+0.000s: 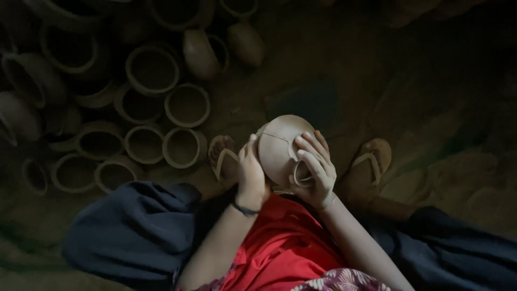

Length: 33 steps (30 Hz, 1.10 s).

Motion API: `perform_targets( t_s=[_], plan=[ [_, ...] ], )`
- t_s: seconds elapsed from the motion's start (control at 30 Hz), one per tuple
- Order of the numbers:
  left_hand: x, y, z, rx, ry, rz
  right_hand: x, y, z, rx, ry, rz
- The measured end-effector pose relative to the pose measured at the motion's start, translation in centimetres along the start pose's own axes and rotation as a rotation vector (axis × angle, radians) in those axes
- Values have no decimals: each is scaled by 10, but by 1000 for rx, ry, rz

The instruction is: The person picks up a clay pot and carefully attaches a small clay handle to its side. They then smooth the joint with their fingers before setting the pot down.

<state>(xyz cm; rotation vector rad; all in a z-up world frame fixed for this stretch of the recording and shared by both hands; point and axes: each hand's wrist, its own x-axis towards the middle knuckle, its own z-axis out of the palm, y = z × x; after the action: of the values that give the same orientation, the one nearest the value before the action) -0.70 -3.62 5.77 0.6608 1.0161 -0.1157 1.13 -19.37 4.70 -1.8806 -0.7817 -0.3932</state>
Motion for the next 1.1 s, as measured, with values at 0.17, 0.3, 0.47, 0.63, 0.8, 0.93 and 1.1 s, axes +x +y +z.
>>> perform_targets(
  t_s=[0.17, 0.3, 0.47, 0.63, 0.8, 0.93, 1.1],
  plan=[
    [-30, -23, 16, 435, 106, 403, -10, -2, 6, 207, 158, 187],
    [-44, -42, 9, 707, 77, 715, 5, -12, 16, 520, 348, 361],
    [-23, -40, -18, 1141, -477, 1467, -54, 57, 22, 1410, 362, 1046],
    [-11, -20, -27, 908, -714, 741, 39, 15, -30, 1229, 372, 1083],
    [-30, 27, 5, 219, -927, -43, 32, -19, -48, 925, 309, 789],
    [-27, 18, -17, -190, -760, -184, 30, -32, -63, 553, 117, 334],
    [-40, 15, -20, -275, -886, -301, 48, -38, -78, 368, 26, 110]
  ],
)
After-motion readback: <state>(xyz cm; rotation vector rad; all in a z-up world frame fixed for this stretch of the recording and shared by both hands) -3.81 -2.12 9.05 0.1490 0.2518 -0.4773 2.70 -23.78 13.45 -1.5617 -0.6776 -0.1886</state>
